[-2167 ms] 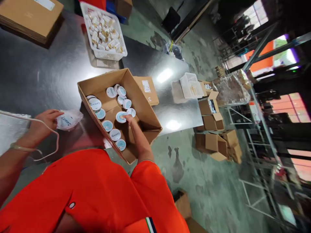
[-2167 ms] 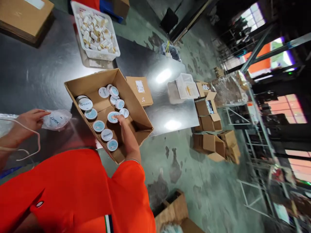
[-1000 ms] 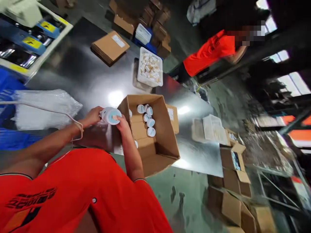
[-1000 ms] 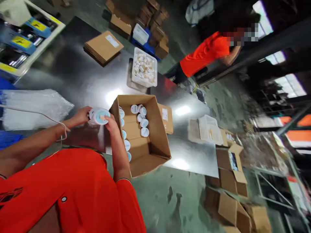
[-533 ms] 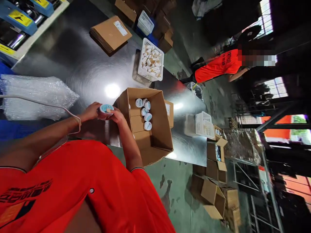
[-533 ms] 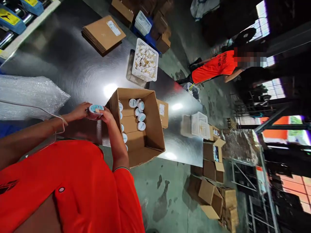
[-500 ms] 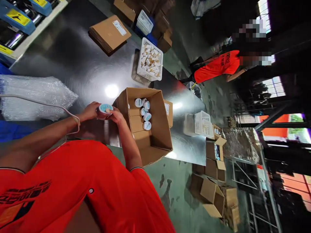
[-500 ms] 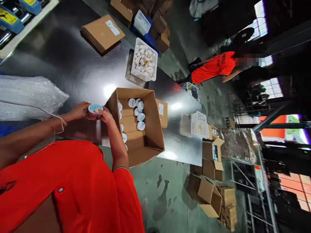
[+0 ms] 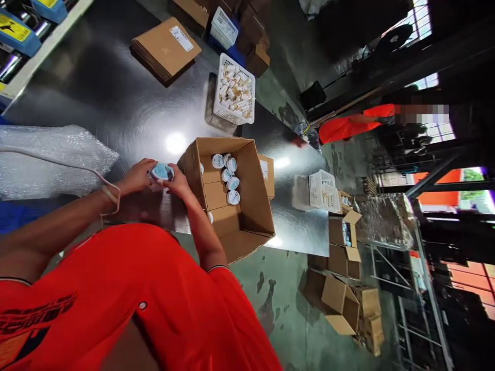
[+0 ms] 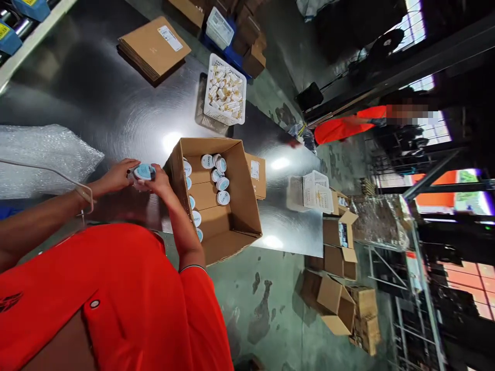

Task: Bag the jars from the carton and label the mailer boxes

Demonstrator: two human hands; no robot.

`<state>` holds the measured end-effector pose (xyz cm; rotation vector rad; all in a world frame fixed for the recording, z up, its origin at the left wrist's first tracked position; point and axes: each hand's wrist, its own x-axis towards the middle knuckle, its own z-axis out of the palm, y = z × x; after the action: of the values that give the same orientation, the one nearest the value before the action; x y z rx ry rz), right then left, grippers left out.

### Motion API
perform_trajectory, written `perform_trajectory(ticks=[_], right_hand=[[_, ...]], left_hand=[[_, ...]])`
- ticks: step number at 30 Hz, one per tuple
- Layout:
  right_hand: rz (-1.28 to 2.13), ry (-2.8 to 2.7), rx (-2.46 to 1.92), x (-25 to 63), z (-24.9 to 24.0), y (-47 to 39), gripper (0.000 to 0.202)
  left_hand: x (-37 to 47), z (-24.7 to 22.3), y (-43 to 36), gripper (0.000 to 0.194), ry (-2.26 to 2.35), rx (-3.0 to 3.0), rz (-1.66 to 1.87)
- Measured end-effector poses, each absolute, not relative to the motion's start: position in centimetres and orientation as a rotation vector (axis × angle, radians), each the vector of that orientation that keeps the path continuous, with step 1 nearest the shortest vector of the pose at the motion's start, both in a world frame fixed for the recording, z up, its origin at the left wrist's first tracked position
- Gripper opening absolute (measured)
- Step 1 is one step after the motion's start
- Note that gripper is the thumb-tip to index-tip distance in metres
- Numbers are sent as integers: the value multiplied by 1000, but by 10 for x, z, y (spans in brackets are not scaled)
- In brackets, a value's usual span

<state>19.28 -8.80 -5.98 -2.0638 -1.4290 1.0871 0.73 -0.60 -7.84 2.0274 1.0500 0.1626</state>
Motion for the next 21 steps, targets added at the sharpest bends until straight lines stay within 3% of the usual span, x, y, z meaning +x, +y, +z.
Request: perform_trajectory(ticks=[5, 10, 15, 21], right_hand=[[927, -1807, -2303, 170, -41, -106, 68], [867, -2050, -2361, 166, -33, -123, 38], [895, -2111, -2269, 173, -33, -134, 61], [850, -1954, -2255, 178, -38, -143, 50]], left_hand=[[5, -79, -7, 85, 1096, 1996, 156], [2, -78, -13, 72, 1081, 1992, 185], [1, -77, -20, 77, 983, 1998, 164], [3, -81, -15, 78, 1010, 1994, 162]])
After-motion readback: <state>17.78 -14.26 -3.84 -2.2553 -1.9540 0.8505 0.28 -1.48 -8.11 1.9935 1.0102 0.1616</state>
